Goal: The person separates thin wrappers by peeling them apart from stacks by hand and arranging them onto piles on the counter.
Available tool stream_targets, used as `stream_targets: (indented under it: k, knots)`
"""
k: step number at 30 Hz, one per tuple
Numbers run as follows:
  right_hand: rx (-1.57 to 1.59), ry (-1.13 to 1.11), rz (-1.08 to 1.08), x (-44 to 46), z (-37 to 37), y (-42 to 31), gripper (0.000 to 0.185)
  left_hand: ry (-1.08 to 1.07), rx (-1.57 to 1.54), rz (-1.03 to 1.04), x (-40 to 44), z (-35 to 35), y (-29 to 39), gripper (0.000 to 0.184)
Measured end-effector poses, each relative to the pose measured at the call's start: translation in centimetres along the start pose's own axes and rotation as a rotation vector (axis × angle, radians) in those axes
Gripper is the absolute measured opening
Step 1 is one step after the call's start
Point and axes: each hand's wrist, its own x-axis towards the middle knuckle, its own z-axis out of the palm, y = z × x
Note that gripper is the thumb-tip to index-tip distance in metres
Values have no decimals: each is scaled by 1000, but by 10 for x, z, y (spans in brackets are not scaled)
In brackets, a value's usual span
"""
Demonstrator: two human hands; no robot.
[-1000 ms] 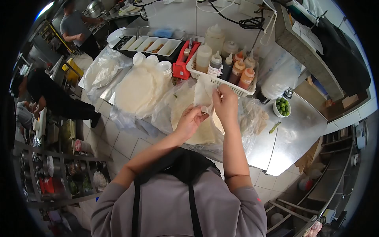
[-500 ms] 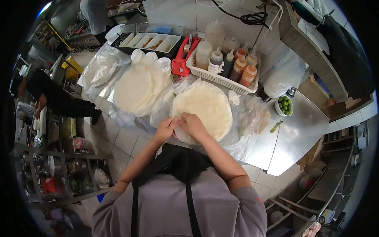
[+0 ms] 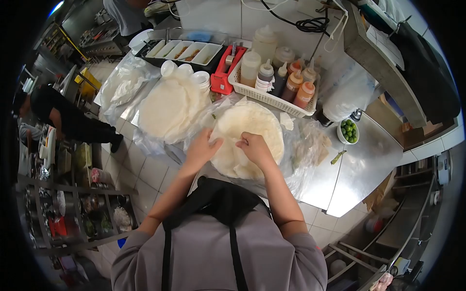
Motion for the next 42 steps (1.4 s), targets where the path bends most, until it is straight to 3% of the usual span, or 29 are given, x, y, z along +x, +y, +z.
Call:
stream_targets:
  k: [3, 6, 7, 11, 14, 18, 20, 23, 26, 30, 32, 35, 38, 39, 42]
  knots:
    - [-81, -55, 50, -1, 2, -3, 22, -103, -25, -16, 22, 4, 9, 27]
    - [-220, 223, -123, 2, 15, -10, 22, -167, -12, 23, 28, 5, 19, 24]
    - [-219, 218, -103, 5, 18, -12, 22, -162, -47, 26, 24, 5, 24, 24]
    - [-176, 253, -28, 24, 17, -4, 22, -113, -105, -71, 13, 5, 25, 24]
    - [-134, 332, 24, 25, -3, 15, 22, 40, -222, -167, 10, 11, 2, 27]
    - [-82, 375, 28, 19, -19, 22, 21, -14, -180, -241, 9, 15, -20, 28]
    - [28, 294, -34, 16, -17, 18, 21, -81, -113, -245, 13, 11, -15, 29]
    - [74, 166, -49, 8, -12, 0, 23, 120, -97, 54, 32, 11, 8, 37]
    - [68, 83, -66, 3, -10, -4, 25, 23, -92, 142, 61, 29, 10, 50]
    - [-51, 16, -38, 0, -20, -2, 26, -218, -273, 127, 83, 37, 14, 43]
    - [-30, 234, -74, 3, -19, -1, 26, -410, -256, 10, 81, 19, 41, 36]
    - [137, 403, -59, 13, -12, 8, 24, -321, -363, 63, 70, 26, 52, 24]
    - [189, 395, 44, 21, -17, 18, 24, -130, -440, 147, 64, 28, 55, 26]
    - [175, 374, 83, 21, -21, 22, 24, -75, -456, 93, 65, 26, 54, 27]
    - [162, 603, -2, 18, -37, 62, 24, 54, -556, -78, 70, 17, 39, 29]
